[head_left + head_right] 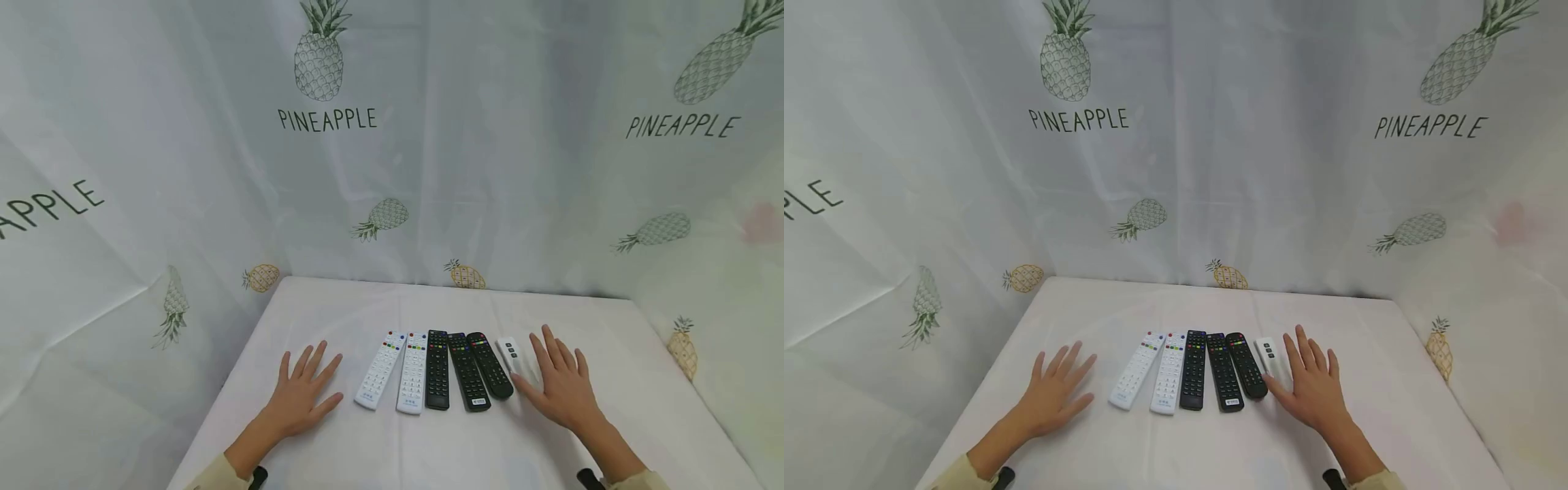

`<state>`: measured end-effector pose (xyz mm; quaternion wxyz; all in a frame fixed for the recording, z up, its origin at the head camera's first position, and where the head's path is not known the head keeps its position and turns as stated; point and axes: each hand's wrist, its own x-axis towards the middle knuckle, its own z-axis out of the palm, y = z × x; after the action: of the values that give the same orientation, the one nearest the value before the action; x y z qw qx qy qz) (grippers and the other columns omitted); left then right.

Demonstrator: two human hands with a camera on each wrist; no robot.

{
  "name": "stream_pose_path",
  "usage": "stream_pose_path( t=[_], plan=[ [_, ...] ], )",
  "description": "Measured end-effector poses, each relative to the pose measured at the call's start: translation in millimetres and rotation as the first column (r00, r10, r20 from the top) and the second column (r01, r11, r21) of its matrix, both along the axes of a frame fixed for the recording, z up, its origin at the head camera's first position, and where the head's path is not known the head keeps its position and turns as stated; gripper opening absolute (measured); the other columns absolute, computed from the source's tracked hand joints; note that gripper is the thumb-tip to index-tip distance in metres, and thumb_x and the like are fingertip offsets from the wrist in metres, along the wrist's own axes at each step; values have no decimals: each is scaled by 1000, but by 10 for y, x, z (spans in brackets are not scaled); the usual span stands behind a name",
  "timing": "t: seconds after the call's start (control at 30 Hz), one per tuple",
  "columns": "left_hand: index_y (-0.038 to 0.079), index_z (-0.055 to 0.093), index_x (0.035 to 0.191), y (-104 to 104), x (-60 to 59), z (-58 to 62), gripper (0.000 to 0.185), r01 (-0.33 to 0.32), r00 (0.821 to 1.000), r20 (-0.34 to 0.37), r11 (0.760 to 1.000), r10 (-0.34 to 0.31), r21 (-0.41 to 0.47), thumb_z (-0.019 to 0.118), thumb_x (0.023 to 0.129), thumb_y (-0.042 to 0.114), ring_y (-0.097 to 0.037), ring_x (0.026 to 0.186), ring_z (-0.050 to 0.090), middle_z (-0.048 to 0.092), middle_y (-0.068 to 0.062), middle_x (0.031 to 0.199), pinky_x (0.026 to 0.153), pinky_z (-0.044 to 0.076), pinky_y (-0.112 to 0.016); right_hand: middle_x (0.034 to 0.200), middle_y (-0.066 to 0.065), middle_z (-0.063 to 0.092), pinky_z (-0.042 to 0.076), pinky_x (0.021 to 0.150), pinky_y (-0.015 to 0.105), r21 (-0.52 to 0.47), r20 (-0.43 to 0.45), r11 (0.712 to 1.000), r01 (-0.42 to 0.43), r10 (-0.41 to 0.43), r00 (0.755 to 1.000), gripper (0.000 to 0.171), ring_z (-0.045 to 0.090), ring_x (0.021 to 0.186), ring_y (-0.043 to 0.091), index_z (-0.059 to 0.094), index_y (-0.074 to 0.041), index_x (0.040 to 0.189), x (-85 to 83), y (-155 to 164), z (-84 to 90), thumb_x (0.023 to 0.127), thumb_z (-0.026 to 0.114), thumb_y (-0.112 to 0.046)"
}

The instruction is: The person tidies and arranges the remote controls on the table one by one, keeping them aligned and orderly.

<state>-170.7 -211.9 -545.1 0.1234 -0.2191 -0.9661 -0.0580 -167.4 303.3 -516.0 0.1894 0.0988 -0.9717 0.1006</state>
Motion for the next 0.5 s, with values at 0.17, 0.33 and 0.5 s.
stream_pose_path(
  t=[0.17,0.33,0.5],
  plan=[
    [30,35,154,126,64,18,71,77,997,31,996,-76,-43,43,94,68,-39,147,29,24,-9,164,111,13,-72,163,18,23,15,111,68,17,23,998,-58,57,998,90,31,140,45,35,-6,153,-189,-356,129,86,63,-60],
    [32,26,157,276,96,51,73,170,975,154,983,-158,-68,34,96,71,-35,151,21,14,-2,167,114,4,-70,163,15,24,13,114,67,-5,82,995,-102,102,991,88,30,144,42,34,-6,154,-320,-777,159,89,60,-60],
    [29,27,158,397,142,53,72,264,944,219,963,-245,-59,37,97,67,-34,152,21,17,0,167,114,2,-70,163,11,26,13,115,67,-31,136,988,-154,157,978,85,32,145,41,35,-9,154,-396,-1163,90,90,57,-61]
  ],
)
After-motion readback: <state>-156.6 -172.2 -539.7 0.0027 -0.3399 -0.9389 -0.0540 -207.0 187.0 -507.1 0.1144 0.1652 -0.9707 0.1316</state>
